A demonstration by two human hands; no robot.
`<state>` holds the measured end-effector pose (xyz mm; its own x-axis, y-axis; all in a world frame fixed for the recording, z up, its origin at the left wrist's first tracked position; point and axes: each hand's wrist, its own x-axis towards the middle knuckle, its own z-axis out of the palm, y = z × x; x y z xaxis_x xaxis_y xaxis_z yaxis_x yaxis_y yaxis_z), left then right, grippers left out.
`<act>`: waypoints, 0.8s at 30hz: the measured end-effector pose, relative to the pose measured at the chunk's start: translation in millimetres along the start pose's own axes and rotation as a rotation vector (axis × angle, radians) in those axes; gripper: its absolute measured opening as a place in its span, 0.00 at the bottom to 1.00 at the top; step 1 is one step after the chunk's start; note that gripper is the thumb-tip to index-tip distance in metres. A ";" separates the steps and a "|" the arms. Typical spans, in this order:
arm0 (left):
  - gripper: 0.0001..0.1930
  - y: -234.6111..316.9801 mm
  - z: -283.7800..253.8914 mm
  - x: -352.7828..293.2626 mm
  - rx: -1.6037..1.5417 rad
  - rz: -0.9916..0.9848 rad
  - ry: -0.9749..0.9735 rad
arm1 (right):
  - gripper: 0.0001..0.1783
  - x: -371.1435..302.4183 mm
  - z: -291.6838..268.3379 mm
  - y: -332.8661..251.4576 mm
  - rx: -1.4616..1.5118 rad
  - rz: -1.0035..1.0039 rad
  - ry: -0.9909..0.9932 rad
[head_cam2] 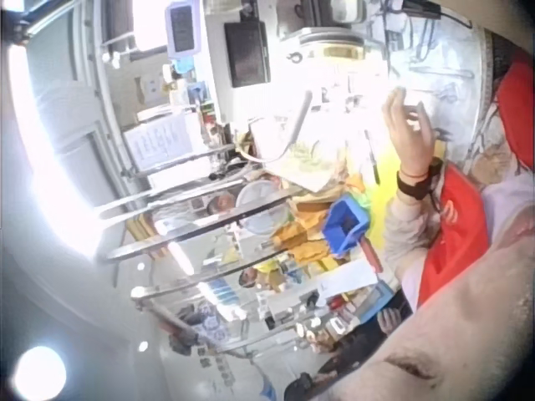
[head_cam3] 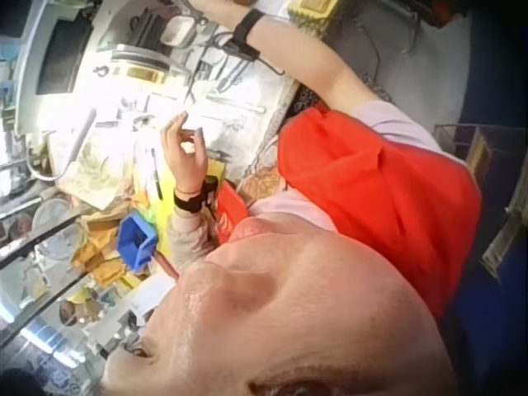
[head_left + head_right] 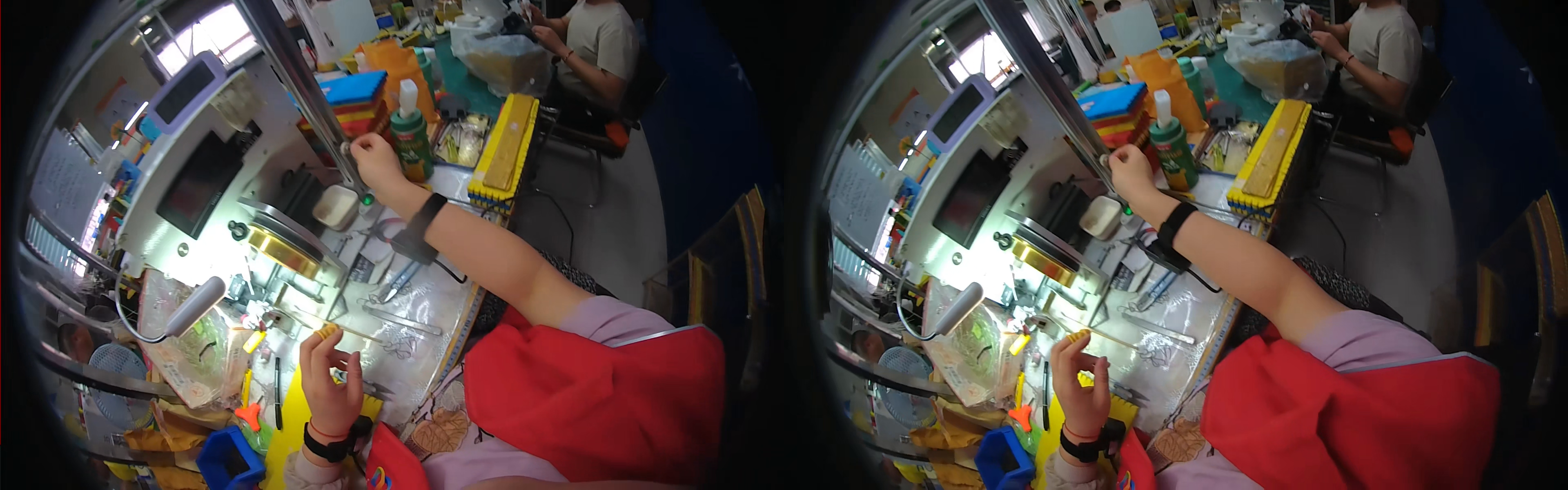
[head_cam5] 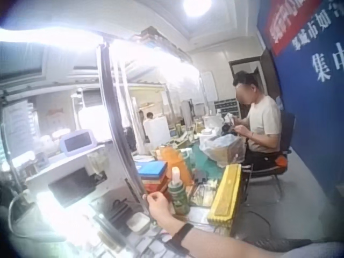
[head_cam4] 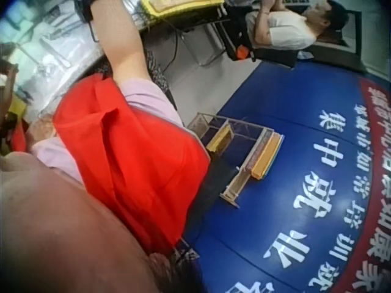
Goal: Assembling small electronic or mechanical components using tools and glue at a workbench.
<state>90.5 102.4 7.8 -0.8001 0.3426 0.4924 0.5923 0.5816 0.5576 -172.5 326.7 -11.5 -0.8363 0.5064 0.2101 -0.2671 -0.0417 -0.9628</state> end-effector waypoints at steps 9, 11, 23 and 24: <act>0.19 -12.6 -0.1 -0.6 -0.003 0.007 -0.045 | 0.07 7.8 -3.5 4.7 0.239 0.194 -0.161; 0.19 -13.4 0.0 -0.2 0.009 0.026 -0.036 | 0.07 10.4 -6.8 4.9 0.417 0.344 -0.225; 0.19 -19.9 -5.0 1.0 0.081 -0.015 -0.019 | 0.06 -3.7 -5.2 -15.7 0.473 0.320 -0.440; 0.19 -17.0 -3.7 9.4 0.103 -0.005 -0.025 | 0.08 15.8 -14.2 -3.9 0.172 0.012 -0.473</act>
<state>73.2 93.0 5.4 -0.8061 0.3571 0.4719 0.5762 0.6555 0.4882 -177.9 347.1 -6.8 -0.9546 0.0610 0.2916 -0.2979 -0.2070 -0.9319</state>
